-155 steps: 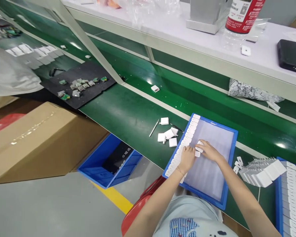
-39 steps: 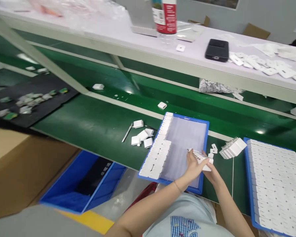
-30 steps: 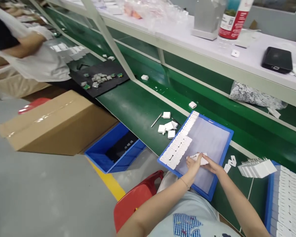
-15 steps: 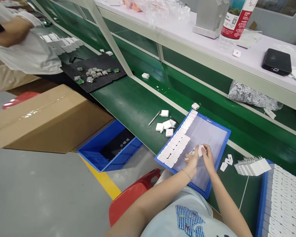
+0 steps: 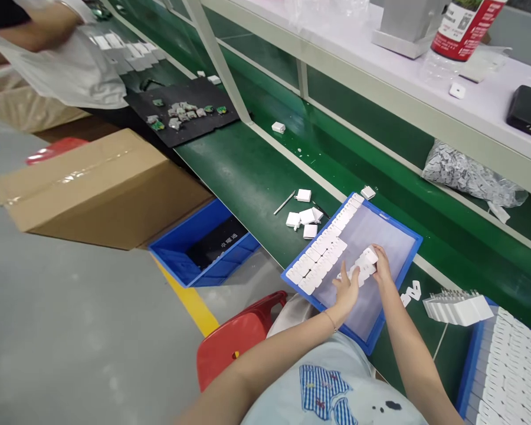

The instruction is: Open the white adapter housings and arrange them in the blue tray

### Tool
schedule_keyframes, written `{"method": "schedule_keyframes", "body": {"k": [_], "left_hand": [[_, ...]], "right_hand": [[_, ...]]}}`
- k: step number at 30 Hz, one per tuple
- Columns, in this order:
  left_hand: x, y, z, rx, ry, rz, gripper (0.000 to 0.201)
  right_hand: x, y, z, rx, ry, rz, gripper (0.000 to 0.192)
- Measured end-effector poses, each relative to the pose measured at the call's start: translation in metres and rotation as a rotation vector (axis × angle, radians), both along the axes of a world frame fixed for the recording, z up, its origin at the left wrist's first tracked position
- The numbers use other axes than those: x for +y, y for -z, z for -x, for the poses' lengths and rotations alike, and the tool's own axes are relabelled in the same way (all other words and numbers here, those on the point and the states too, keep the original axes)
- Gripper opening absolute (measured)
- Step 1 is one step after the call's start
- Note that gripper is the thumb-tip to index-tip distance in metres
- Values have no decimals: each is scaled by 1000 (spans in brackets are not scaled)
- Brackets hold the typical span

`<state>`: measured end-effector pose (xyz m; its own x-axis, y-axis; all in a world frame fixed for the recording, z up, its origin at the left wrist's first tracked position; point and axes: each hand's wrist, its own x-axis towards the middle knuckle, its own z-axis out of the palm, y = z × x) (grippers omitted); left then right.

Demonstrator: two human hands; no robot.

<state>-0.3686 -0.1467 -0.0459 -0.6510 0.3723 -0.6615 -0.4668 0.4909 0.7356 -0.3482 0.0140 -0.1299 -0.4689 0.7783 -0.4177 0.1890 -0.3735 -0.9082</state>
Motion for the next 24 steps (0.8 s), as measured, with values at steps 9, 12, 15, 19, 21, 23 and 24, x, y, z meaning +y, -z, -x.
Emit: {"method": "schedule_keyframes", "body": {"k": [9, 12, 15, 19, 21, 23, 24], "left_hand": [[4, 17, -3, 7, -77, -42, 64], [-1, 31, -3, 21, -76, -51, 60], [-7, 46, -2, 19, -32, -63, 54], [-7, 64, 4, 17, 122, -47, 33], [-3, 70, 7, 46, 201, -28, 31], [2, 75, 9, 99, 253, 0, 31], [5, 76, 9, 129, 269, 15, 31]], "right_hand": [[18, 27, 3, -97, 42, -146, 32], [29, 26, 2, -119, -10, -241, 31], [42, 21, -2, -122, -92, -305, 30], [49, 15, -12, -118, -187, -326, 29], [45, 16, -18, -118, -197, -337, 29], [36, 19, -22, -114, -174, -354, 29], [30, 22, -23, -111, -150, -362, 29]]}}
